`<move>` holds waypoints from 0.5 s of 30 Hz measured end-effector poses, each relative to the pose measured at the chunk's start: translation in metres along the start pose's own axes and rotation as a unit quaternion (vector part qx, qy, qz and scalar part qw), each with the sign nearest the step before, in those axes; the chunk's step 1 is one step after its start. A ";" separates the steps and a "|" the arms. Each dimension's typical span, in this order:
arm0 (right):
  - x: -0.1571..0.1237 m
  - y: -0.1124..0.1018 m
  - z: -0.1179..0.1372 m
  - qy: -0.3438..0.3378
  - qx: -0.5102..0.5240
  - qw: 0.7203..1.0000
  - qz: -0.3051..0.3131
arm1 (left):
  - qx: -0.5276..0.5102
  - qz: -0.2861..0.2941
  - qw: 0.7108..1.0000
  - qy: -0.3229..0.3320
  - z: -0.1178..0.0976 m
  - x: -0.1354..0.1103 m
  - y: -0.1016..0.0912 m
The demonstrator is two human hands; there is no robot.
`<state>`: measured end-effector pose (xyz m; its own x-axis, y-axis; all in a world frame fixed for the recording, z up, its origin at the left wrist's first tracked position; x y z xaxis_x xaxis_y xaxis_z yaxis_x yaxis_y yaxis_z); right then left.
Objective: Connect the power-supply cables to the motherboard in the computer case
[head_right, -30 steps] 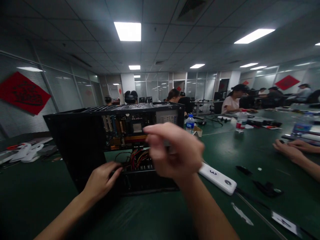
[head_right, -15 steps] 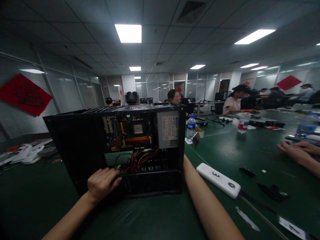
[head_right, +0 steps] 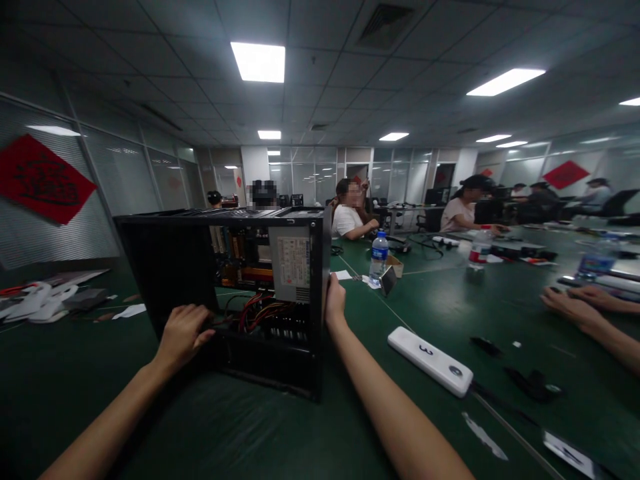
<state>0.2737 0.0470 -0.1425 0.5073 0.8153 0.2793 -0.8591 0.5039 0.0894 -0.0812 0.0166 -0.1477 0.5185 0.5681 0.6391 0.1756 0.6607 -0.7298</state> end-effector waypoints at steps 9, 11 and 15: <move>-0.052 0.041 -0.007 -0.011 0.066 0.995 -0.080 | -0.050 0.001 0.978 -0.202 0.025 0.004 -0.005; -0.066 0.044 -0.007 -0.037 0.054 0.995 -0.078 | -0.106 -0.014 0.974 -0.201 0.019 0.011 -0.009; -0.091 0.044 -0.012 -0.099 0.003 0.994 -0.056 | -0.258 -0.010 0.944 -0.205 -0.013 0.033 -0.026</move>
<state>0.1904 -0.0016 -0.1755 0.5769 0.6819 0.4497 -0.7986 0.5864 0.1353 -0.0574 0.0123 -0.1108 0.1624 0.7705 0.6163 0.6215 0.4053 -0.6705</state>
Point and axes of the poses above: each hand's wrist, its own x-axis towards the middle knuckle, its own y-axis out of the palm, z = x × y, the point moved 1 cm from there along x, towards the middle knuckle, and after that the axes turned 3 degrees about -x, right-handed, at the moved point
